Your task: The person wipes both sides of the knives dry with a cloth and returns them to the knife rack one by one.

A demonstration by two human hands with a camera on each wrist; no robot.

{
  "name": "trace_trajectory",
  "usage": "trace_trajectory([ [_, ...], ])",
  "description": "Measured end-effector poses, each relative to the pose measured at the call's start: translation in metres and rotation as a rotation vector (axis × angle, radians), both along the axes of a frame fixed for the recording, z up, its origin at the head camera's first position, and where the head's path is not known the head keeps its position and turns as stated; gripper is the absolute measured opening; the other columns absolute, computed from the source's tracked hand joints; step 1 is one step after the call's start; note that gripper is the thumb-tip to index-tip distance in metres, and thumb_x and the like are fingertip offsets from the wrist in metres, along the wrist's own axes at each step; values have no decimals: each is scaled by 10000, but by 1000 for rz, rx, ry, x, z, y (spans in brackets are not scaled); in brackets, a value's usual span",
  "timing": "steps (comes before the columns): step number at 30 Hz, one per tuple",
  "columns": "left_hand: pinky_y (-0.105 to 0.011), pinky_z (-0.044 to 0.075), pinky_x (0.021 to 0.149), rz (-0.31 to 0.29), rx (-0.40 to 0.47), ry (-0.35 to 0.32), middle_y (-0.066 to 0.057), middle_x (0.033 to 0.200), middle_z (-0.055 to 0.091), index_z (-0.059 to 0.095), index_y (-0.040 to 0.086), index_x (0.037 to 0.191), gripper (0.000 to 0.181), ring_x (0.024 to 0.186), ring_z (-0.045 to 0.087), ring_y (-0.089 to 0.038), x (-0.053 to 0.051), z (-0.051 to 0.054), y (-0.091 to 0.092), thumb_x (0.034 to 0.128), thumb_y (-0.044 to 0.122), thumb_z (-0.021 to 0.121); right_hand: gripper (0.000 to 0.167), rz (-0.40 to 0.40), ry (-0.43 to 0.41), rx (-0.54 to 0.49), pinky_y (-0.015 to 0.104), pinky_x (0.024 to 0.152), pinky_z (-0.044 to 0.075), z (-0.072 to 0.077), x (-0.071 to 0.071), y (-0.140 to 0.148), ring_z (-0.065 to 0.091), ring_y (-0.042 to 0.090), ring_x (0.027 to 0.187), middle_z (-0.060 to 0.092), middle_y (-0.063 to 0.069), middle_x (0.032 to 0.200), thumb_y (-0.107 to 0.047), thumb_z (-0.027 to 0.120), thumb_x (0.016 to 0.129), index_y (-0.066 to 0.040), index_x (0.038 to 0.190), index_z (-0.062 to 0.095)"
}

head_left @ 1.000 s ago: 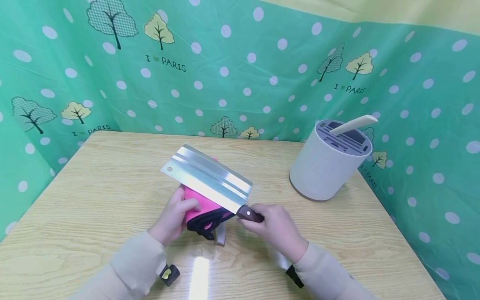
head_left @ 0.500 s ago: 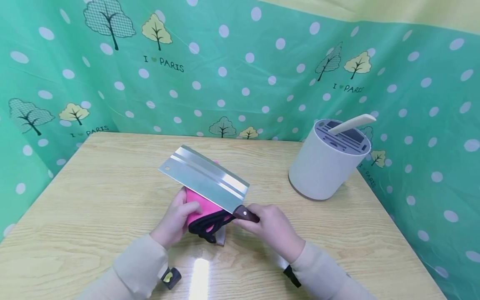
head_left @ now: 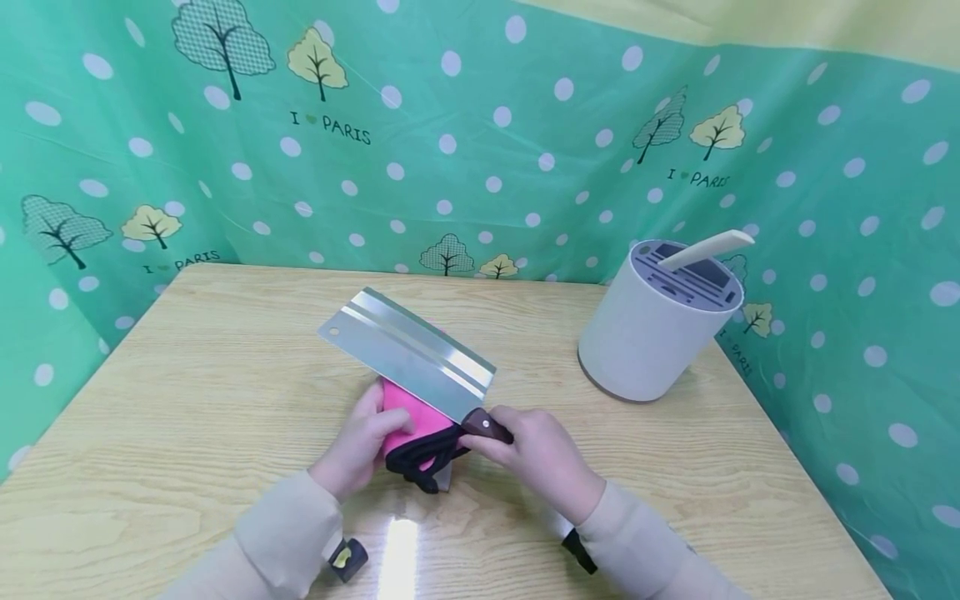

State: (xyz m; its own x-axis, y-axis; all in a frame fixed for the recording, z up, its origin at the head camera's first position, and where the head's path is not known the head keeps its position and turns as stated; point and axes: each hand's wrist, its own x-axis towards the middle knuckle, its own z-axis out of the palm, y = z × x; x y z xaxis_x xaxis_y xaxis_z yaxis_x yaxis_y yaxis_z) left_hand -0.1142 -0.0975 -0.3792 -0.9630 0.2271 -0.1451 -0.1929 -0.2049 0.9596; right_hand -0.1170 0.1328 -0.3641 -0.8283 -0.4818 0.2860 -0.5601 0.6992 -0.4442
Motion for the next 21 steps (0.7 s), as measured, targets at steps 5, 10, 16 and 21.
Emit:
trace_trajectory([
  [5,-199,535,639,-11,18,21,-15,922,590,336,-25,1264,542,705,619,-73,-1,0,1,740,-58,473,299,-19,16,18,148,445,325,0,0,-2,377,-4,483,475,-104,571,-393,699,896,-134,770,619],
  [10,-238,555,766,2,29,45,-64,1084,596,233,-13,1458,758,866,639,-109,-2,1,1,740,-67,469,299,-41,13,-12,163,437,331,1,0,-5,389,6,482,498,-74,577,-364,678,920,-73,856,648],
  [16,-250,548,796,40,19,43,-93,1142,568,268,9,1418,716,910,628,-120,-2,4,3,736,-71,469,291,-76,-87,-104,198,444,343,3,0,-8,379,20,492,472,-58,591,-346,636,953,-62,893,653],
  [21,-269,550,823,55,4,32,-153,1219,527,247,43,1460,763,949,627,-149,-3,5,4,741,-63,478,303,-95,-149,-174,213,468,386,5,-1,-9,402,28,503,496,-46,608,-357,611,969,-70,883,655],
])
